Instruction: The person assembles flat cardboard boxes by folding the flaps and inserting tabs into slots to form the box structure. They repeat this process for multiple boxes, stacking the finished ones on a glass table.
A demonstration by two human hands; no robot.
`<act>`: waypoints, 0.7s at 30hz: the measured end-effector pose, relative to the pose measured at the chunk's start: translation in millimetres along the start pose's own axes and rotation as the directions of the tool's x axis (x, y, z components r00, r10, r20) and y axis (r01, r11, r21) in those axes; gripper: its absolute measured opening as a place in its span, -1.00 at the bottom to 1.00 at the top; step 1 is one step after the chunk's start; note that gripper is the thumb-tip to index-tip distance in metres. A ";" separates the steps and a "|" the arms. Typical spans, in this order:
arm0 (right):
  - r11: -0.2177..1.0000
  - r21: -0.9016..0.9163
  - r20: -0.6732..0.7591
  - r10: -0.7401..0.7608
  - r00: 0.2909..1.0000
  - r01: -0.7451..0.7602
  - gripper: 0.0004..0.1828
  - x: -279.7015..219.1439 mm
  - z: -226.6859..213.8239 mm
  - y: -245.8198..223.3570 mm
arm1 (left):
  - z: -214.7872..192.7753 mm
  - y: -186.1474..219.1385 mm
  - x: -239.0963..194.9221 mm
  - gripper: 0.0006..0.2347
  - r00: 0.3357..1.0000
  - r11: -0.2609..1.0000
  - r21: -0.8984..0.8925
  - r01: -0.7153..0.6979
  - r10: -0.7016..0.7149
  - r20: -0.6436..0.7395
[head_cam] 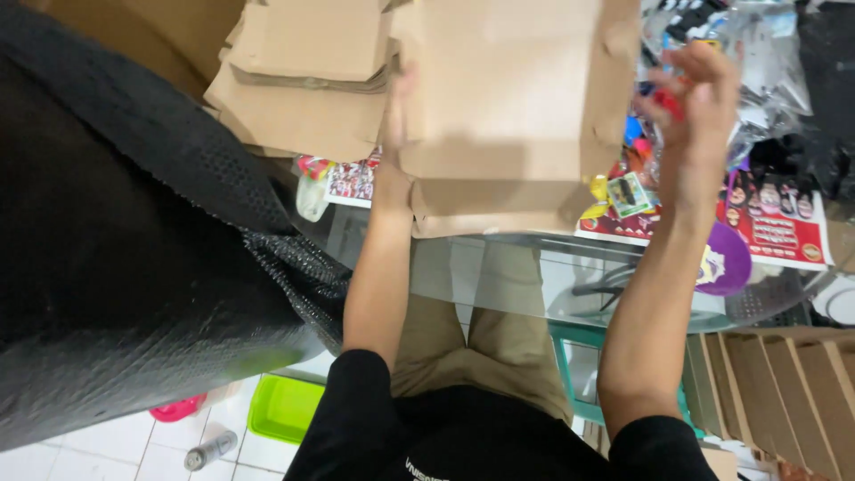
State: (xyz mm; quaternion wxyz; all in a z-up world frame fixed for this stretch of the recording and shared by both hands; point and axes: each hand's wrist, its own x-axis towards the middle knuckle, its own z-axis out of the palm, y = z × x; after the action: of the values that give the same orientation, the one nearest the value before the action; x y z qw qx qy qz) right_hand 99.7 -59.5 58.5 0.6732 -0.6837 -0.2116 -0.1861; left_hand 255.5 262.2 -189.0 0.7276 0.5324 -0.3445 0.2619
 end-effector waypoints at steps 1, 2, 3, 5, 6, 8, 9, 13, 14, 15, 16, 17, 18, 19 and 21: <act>1.000 -0.005 -0.009 -0.004 1.000 0.004 -0.44 0.2 -0.4 2.7 | 27.4 50.2 12.9 -0.26 1.000 1.000 -0.007 -0.002 0.002 0.008; 0.988 -0.024 -0.013 0.151 0.988 -0.152 -0.34 0.3 -0.3 6.2 | 57.4 102.1 35.2 -0.37 0.858 0.844 -0.275 0.461 -0.502 -0.104; 0.952 -0.040 -0.024 0.303 0.953 -0.304 -0.23 0.6 -0.1 10.1 | 88.0 159.7 61.1 -0.45 0.475 0.431 -0.537 0.725 -0.878 -0.062; 0.953 -0.078 -0.058 0.290 0.955 -0.294 -0.28 0.5 3.0 17.4 | 94.5 178.8 61.5 -0.46 0.525 0.496 -0.494 0.714 -0.846 -0.090; 0.951 -0.115 -0.085 0.279 0.957 -0.287 -0.30 0.3 4.9 21.5 | 97.4 188.5 60.9 -0.47 0.573 0.560 -0.450 0.696 -0.810 -0.122; 0.950 -0.081 -0.102 0.293 0.951 -0.302 -0.39 2.0 7.8 15.9 | 88.8 190.4 72.5 -0.48 0.510 0.506 -0.517 0.690 -0.847 -0.149; 0.948 -0.047 -0.115 0.307 0.945 -0.314 -0.45 3.9 10.0 13.5 | 83.7 191.0 79.1 -0.49 0.443 0.455 -0.582 0.674 -0.879 -0.175; 0.911 0.067 -0.180 0.411 0.893 -0.406 -0.50 6.4 -13.2 24.1 | 51.7 146.8 64.8 -0.66 0.565 0.543 -0.631 0.554 -0.802 -0.194; 0.898 0.112 -0.147 0.438 0.887 -0.425 -0.48 7.6 -19.1 25.5 | 51.9 154.6 65.3 -0.68 0.533 0.518 -0.575 0.633 -0.831 -0.163; 0.882 0.157 -0.113 0.462 0.879 -0.444 -0.45 8.6 -24.8 26.8 | 51.9 162.5 65.6 -0.69 0.497 0.489 -0.513 0.706 -0.858 -0.135; 0.882 0.157 -0.111 0.464 0.879 -0.445 -0.45 8.6 -19.5 25.3 | 52.4 169.8 67.8 -0.69 0.495 0.489 -0.513 0.706 -0.858 -0.137; 0.879 0.069 -0.137 0.476 0.869 -0.471 -0.39 8.5 -14.2 23.9 | 52.9 177.0 70.0 -0.57 0.452 0.441 -0.500 0.745 -0.885 -0.106; 0.868 -0.021 -0.163 0.487 0.858 -0.496 -0.34 8.4 -9.5 22.2 | 54.1 184.0 72.0 -0.44 0.407 0.390 -0.487 0.782 -0.910 -0.077; 0.867 -0.021 -0.162 0.488 0.858 -0.497 -0.34 4.8 -9.8 33.8 | 47.0 174.0 67.6 -0.44 0.406 0.390 -0.488 0.781 -0.911 -0.078; 0.875 -0.120 -0.088 0.462 0.883 -0.469 -0.39 -4.3 -12.9 56.3 | 35.4 152.2 57.6 -0.68 0.475 0.468 -0.328 0.821 -0.878 -0.063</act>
State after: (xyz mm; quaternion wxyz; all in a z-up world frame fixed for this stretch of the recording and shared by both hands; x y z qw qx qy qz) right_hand 126.9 -72.8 9.1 0.6550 -0.7537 -0.0084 -0.0521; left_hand 169.9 274.2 -46.7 0.8552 0.5025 0.0218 -0.1253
